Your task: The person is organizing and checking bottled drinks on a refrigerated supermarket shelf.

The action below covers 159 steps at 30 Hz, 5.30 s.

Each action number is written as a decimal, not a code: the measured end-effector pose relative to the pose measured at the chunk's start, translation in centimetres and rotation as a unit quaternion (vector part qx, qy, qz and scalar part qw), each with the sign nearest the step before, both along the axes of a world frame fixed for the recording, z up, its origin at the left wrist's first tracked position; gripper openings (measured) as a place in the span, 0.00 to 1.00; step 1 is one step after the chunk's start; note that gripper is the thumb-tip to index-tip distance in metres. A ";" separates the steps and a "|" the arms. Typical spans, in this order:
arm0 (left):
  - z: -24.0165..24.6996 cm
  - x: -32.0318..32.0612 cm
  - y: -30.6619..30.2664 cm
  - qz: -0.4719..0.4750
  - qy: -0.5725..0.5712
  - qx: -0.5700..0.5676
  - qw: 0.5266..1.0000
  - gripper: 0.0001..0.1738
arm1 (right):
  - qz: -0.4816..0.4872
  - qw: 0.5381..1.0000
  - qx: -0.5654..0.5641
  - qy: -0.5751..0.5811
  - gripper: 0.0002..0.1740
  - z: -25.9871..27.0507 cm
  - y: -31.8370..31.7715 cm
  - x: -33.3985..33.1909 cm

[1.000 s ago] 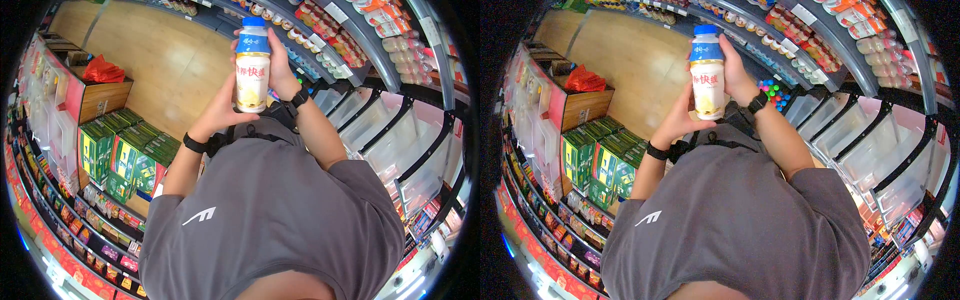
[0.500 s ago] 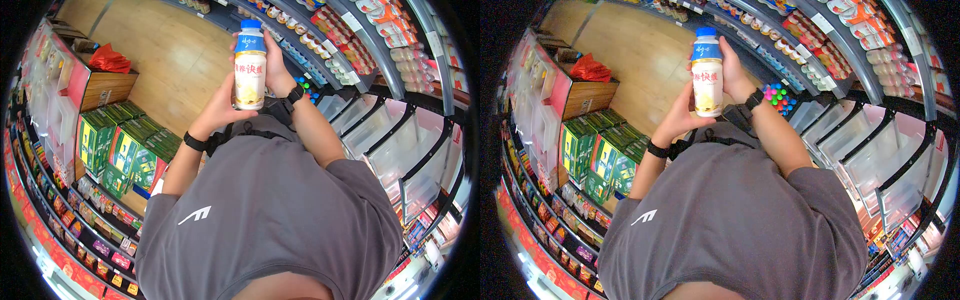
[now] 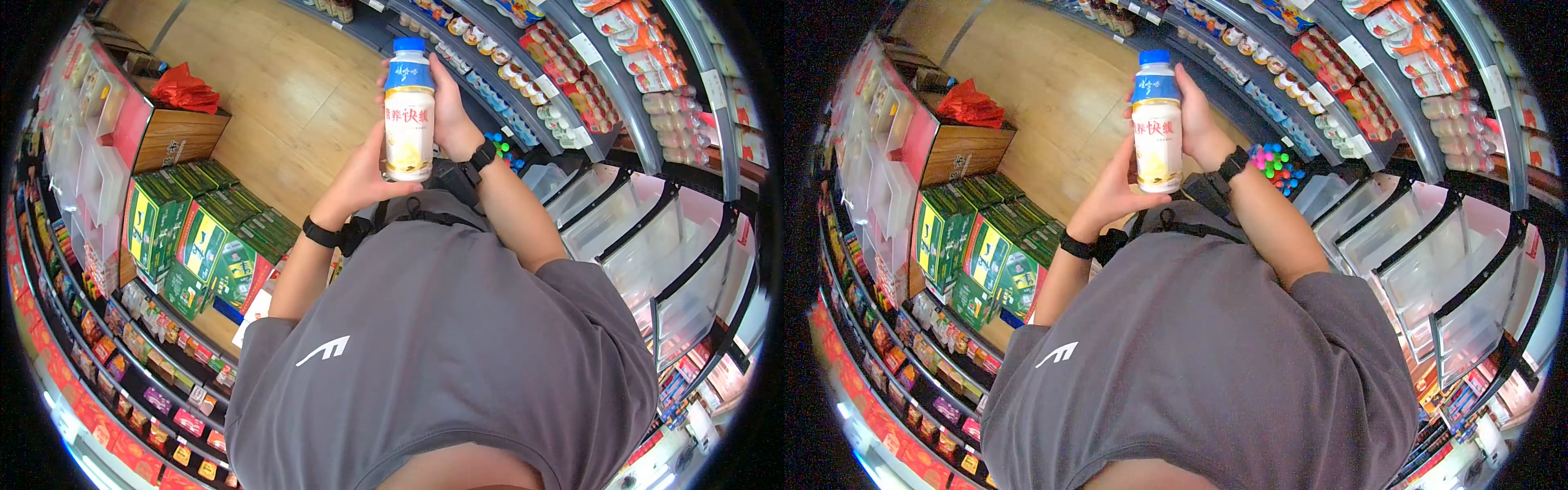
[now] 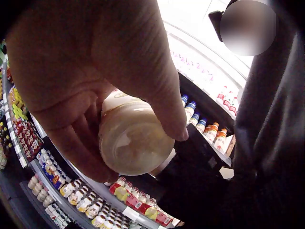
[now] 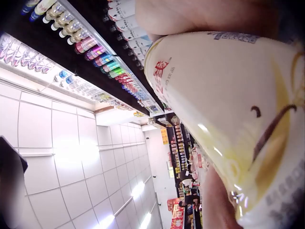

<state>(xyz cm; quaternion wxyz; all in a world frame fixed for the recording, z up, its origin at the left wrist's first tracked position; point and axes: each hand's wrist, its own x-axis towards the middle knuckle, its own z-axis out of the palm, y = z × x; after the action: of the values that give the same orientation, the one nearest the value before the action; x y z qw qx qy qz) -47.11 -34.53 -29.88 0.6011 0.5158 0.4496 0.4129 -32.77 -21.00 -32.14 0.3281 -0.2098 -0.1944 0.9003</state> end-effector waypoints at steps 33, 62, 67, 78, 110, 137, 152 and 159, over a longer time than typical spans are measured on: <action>-1.2 0.7 0.6 0.044 0.123 0.069 0.989 0.62 | 0.003 0.998 0.031 -0.049 0.43 0.3 0.9 0.0; -0.5 -0.9 0.0 0.035 0.117 0.068 0.990 0.54 | -0.153 0.954 0.116 -0.230 0.28 4.7 -1.8 -1.1; -0.8 -0.8 -0.1 0.017 0.041 0.033 0.998 0.56 | -0.120 0.966 0.116 -0.199 0.29 4.1 -1.4 -0.5; -1.1 -0.5 -0.4 -0.054 -0.123 -0.037 0.990 0.57 | 0.006 0.999 0.045 -0.016 0.41 3.0 -0.5 1.0; -1.0 1.4 1.4 -0.086 0.019 -0.011 0.996 0.58 | -0.070 0.983 0.071 -0.151 0.38 3.1 -0.1 3.5; 0.2 10.0 9.8 -0.081 -0.126 -0.086 0.985 0.54 | -0.048 0.998 0.029 -0.010 0.39 3.9 7.7 12.5; -1.1 14.4 13.9 -0.081 -0.093 -0.081 0.989 0.51 | -0.044 0.997 0.028 -0.052 0.37 1.8 12.1 16.5; -1.4 15.4 15.2 -0.099 -0.087 -0.080 0.988 0.50 | -0.042 0.997 0.028 -0.065 0.37 2.2 13.0 17.6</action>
<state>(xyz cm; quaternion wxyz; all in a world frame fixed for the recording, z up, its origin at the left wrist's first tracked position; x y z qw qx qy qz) -31.76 -19.31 -31.24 0.7154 0.4696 0.3740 0.3575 -15.15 -7.98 -29.94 0.3584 -0.2669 -0.2311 0.8643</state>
